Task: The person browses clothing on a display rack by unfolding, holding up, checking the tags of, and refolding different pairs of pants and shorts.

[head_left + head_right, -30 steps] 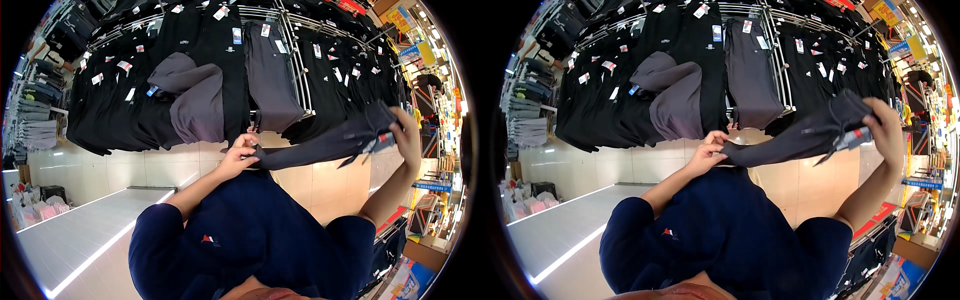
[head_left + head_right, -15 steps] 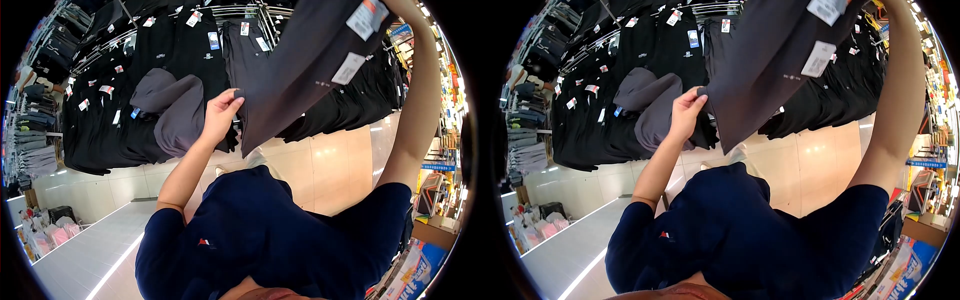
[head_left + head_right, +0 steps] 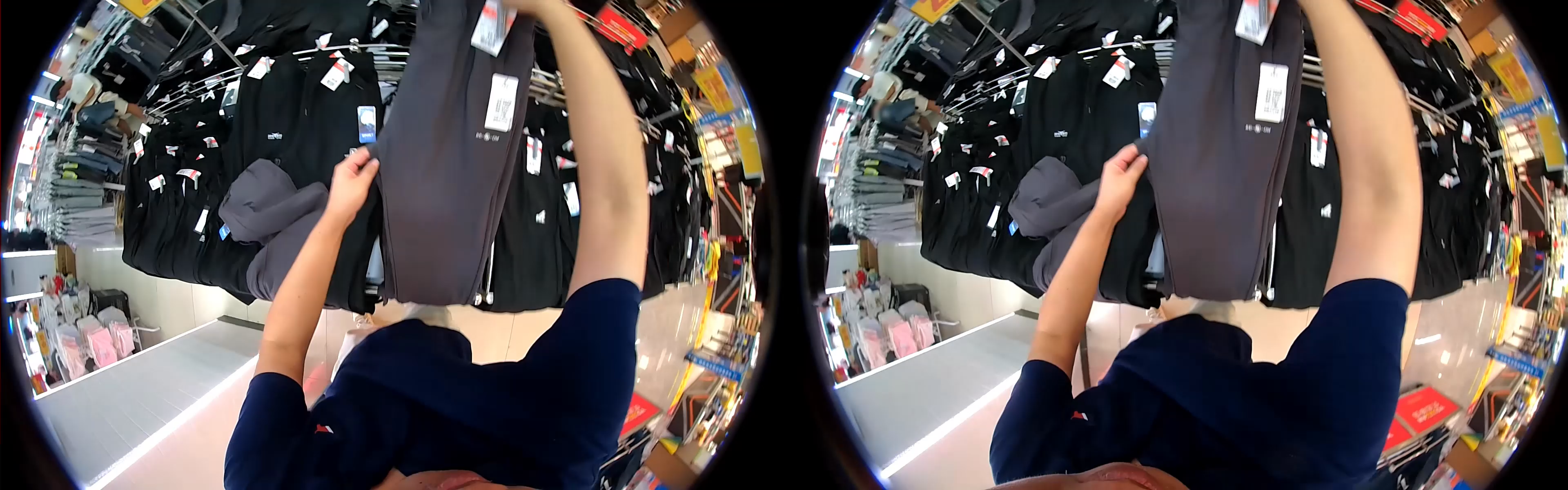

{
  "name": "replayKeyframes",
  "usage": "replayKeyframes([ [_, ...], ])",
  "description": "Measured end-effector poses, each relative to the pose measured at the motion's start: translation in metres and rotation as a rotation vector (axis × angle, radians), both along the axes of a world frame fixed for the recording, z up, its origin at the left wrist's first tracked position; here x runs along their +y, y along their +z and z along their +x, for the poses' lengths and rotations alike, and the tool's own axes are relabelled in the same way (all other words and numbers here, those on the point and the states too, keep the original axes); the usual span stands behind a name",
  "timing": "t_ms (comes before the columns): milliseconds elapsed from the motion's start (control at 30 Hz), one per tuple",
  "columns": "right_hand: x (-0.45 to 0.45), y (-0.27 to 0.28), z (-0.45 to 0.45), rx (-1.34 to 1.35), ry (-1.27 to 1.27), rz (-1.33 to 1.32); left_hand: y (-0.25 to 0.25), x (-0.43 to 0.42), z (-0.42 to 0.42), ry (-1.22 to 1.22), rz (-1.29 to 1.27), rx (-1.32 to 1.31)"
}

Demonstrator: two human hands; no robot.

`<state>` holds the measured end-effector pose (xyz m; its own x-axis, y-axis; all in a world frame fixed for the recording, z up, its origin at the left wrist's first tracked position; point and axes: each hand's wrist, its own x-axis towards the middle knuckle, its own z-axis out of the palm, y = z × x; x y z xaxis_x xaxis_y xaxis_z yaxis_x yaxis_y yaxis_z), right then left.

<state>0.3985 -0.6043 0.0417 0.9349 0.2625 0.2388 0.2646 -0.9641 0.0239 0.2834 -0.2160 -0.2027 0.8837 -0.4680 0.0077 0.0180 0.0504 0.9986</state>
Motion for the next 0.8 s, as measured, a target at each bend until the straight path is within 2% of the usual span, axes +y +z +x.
replayKeyframes([
  [33, -0.009, -0.035, 0.008, 0.023, -0.009, 0.048, -0.011, -0.003, 0.002, 0.015, 0.163, -0.1],
  [100, -0.002, -0.085, 0.012, 0.165, -0.166, 0.047, -0.062, -0.012, 0.011, -0.021, 0.255, -0.366],
  [167, -0.023, -0.167, 0.025, 0.13, -0.07, 0.22, -0.098, -0.022, 0.001, 0.001, 0.299, -0.499],
  [233, -0.012, -0.203, 0.017, 0.234, -0.191, 0.208, -0.113, -0.031, -0.015, -0.077, 0.275, 0.262],
  [300, -0.021, -0.254, 0.03, 0.266, -0.206, 0.229, -0.136, -0.041, -0.027, 0.028, 0.16, 0.42],
  [367, -0.016, -0.279, 0.036, 0.283, -0.241, 0.24, -0.16, -0.043, -0.027, 0.027, 0.168, 0.417],
  [467, -0.005, -0.292, 0.053, 0.309, -0.25, 0.186, -0.197, -0.045, -0.019, 0.026, 0.28, 0.269],
  [567, -0.007, -0.307, 0.079, 0.305, -0.232, 0.169, -0.195, -0.049, -0.005, 0.139, 0.27, 0.206],
  [800, -0.024, -0.326, 0.121, 0.286, -0.246, 0.125, -0.2, -0.063, 0.029, 0.236, 0.192, 0.297],
])
